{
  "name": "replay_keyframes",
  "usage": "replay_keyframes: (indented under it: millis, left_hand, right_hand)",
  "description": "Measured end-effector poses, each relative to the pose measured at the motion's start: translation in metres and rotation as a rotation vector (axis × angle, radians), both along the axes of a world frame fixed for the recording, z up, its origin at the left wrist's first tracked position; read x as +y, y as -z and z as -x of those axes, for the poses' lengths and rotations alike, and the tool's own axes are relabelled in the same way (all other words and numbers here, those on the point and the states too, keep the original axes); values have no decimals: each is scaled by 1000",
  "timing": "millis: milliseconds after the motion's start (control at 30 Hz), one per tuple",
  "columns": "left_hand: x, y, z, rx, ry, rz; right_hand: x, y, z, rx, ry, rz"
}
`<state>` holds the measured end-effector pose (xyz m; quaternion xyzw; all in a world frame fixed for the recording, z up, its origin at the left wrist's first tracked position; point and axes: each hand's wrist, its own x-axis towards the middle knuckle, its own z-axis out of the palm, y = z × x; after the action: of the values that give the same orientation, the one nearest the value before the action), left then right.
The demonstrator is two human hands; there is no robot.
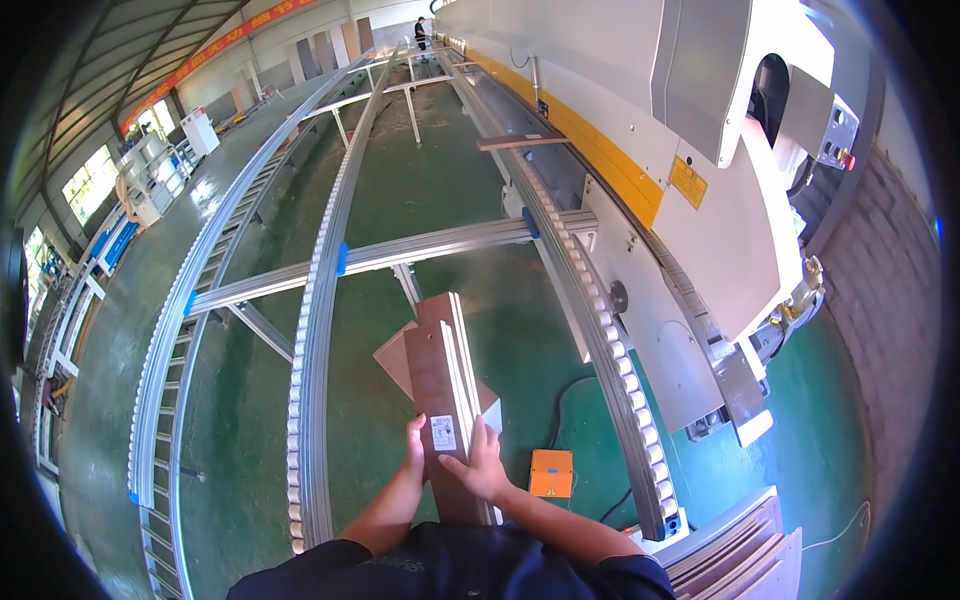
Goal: The person unloads processed wooden panels and edge strips from a conveyor system and places them onto a large pallet.
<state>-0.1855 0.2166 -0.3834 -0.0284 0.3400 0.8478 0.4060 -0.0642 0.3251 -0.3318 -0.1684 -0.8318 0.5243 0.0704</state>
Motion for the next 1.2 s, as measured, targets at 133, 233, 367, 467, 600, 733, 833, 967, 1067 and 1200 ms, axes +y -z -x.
replay_keyframes:
  millis: [133,233,367,467,600,733,833,967,1067,1200]
  left_hand:
    - [3,-29,-2,-49,74,54]
    - [4,-31,-6,23,13,67]
    - [7,-34,-5,77,-12,2]
    - [8,-34,-1,66,-8,-50]
    - [5,-37,8,4,-70,-136]
    - [-3,-45,20,76,-188,-146]
    - [-26,-43,32,101,-250,-93]
    - [-61,-34,33,151,-327,13]
    - [-80,-13,29,123,-383,115]
    - [-97,-4,19,107,-443,164]
  right_hand:
    - [5,6,-5,68,21,-12]
    - [-1,-3,-6,80,31,-92]
    - [-5,-8,-5,137,54,-170]
    - [-6,-16,-4,169,61,-163]
    - [-1,-23,4,209,19,-89]
    - [30,-37,9,272,-80,109]
    - [73,-19,23,239,173,112]
    - [164,-33,33,433,532,208]
    - [250,-17,35,505,648,61]
    - [314,-11,53,406,849,171]
